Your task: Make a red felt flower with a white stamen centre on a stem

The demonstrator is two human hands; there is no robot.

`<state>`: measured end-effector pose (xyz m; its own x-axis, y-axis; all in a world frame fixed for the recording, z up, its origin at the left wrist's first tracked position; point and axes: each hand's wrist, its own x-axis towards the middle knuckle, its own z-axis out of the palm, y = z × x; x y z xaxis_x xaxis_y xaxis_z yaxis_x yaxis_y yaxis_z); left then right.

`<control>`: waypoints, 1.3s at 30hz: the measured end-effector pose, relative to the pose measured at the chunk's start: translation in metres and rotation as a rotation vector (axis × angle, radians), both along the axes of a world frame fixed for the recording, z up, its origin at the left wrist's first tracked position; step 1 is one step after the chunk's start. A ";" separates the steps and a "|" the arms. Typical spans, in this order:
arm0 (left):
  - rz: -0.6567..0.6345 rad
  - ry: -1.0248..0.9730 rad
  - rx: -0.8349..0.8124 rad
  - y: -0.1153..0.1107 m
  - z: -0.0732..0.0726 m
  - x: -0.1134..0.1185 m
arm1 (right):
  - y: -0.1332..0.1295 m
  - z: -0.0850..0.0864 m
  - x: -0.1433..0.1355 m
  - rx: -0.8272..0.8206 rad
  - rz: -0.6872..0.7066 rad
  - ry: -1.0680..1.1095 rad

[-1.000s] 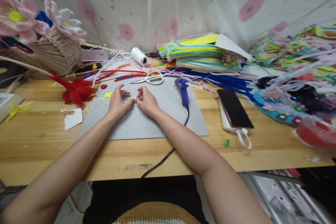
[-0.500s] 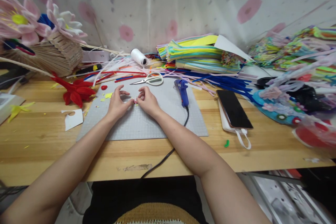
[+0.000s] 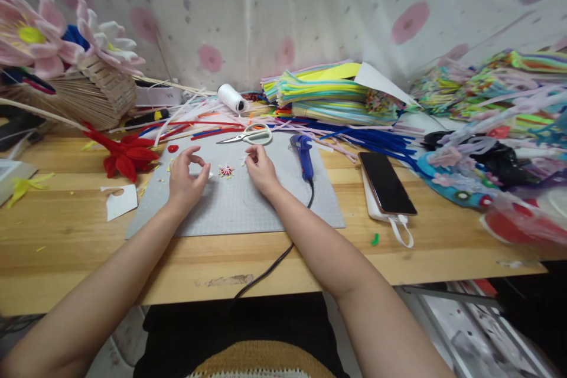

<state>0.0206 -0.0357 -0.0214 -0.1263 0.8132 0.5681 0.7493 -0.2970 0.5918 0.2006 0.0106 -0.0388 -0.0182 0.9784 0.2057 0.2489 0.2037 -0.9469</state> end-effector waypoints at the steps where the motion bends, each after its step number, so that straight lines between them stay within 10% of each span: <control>1: 0.018 -0.026 -0.008 0.001 0.000 -0.002 | 0.003 0.000 0.004 0.004 -0.023 -0.013; 20: 0.096 -0.210 -0.006 0.008 -0.004 -0.019 | 0.032 0.000 0.012 0.041 -0.003 -0.422; 39: 0.007 -0.016 -0.119 0.023 0.003 0.002 | 0.042 -0.006 0.026 -0.053 0.042 0.111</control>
